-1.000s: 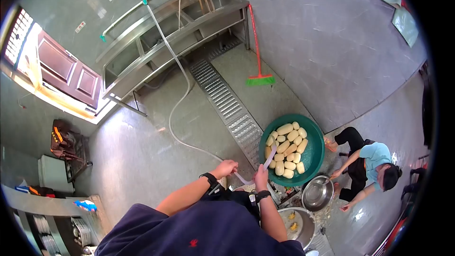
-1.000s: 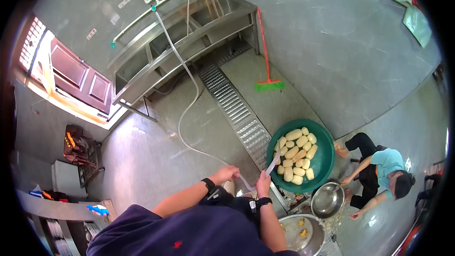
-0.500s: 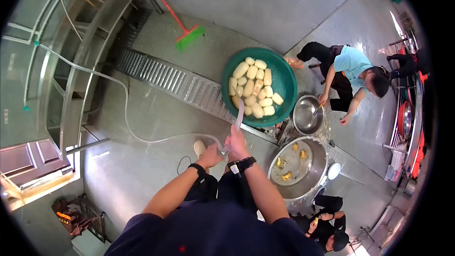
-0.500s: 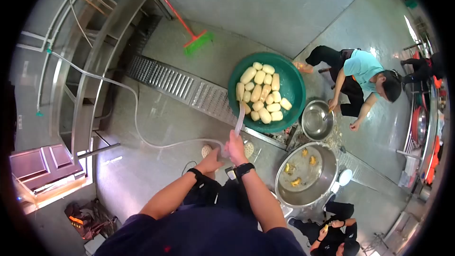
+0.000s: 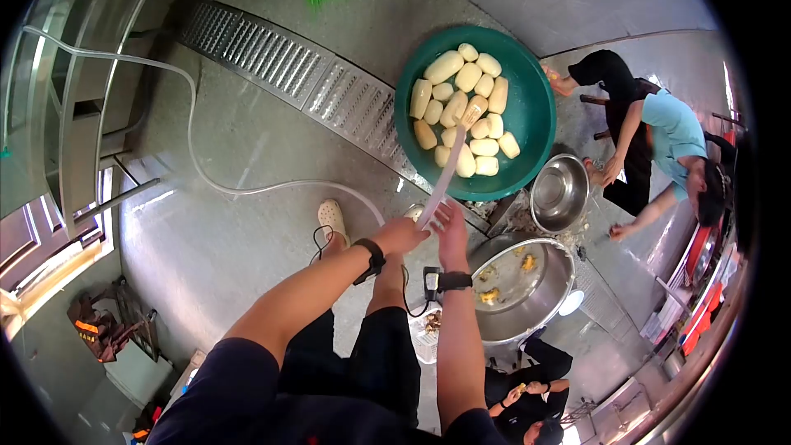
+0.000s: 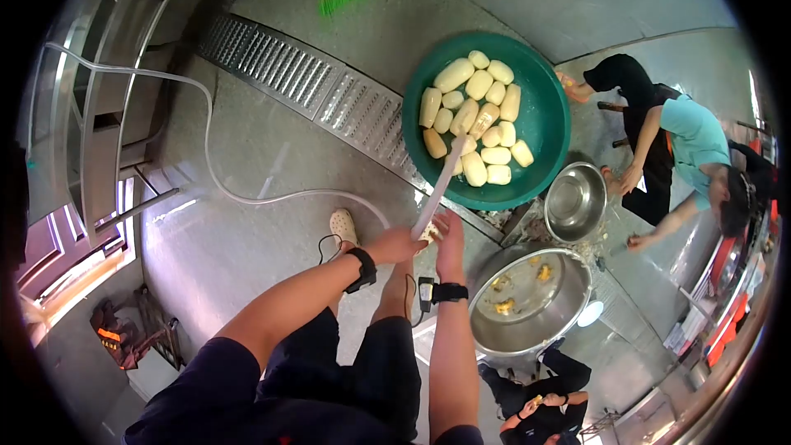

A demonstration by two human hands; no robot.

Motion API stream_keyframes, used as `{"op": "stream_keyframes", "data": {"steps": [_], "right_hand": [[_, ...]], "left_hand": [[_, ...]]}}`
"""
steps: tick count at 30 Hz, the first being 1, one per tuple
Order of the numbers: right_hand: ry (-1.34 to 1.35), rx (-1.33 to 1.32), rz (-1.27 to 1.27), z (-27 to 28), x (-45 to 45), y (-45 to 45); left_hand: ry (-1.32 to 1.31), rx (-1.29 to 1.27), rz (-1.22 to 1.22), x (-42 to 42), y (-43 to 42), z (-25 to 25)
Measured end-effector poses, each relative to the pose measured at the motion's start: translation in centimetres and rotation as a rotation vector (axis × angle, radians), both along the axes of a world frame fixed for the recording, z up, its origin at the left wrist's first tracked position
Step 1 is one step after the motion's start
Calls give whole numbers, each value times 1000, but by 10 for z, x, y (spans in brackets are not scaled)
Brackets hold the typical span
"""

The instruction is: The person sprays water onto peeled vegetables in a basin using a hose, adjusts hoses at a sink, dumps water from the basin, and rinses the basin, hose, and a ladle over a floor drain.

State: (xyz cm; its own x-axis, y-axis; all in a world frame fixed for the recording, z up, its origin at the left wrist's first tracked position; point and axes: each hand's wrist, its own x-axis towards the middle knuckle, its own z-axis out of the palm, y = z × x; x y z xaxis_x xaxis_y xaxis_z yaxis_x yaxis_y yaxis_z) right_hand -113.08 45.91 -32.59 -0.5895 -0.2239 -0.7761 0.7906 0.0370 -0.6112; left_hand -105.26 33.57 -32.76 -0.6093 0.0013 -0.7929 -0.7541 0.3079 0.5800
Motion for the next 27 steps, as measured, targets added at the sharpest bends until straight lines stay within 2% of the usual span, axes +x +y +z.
{"op": "stream_keyframes", "data": {"steps": [1,3,4,6,7,10,12,13,16,19,21,22,23,25,26,27], "right_hand": [[-89,-8,59,-19,8,12],[55,55,413,-79,44,45],[124,84,594,-101,56,52],[40,-45,546,-112,62,44],[-5,-108,516,-113,67,38],[145,-63,327,-125,67,10],[196,86,453,-161,59,10],[221,161,521,-178,56,12],[151,227,409,-201,44,7],[187,297,483,-243,41,20],[112,439,495,-243,39,20],[75,505,497,-244,39,18],[120,448,540,-285,60,37],[26,509,638,-286,70,33],[-24,535,691,-285,77,31],[61,539,686,-300,94,35]], "left_hand": [[24,43,24,-10,1,-14],[22,202,106,-29,0,-44],[4,155,47,-38,1,-59],[-34,62,-78,-56,3,-95],[-69,148,-15,-62,3,-115],[-82,57,19,-83,-2,-129],[16,52,85,-81,5,-181],[66,50,123,-77,13,-208],[94,-89,487,-72,35,-250],[-111,65,484,-79,16,-196],[282,-165,141,-30,26,-231],[108,-23,271,-27,19,-212],[-70,114,396,-26,9,-190],[687,-450,-43,36,14,-240],[525,-309,26,52,9,-240],[360,-170,95,63,5,-238]]}}
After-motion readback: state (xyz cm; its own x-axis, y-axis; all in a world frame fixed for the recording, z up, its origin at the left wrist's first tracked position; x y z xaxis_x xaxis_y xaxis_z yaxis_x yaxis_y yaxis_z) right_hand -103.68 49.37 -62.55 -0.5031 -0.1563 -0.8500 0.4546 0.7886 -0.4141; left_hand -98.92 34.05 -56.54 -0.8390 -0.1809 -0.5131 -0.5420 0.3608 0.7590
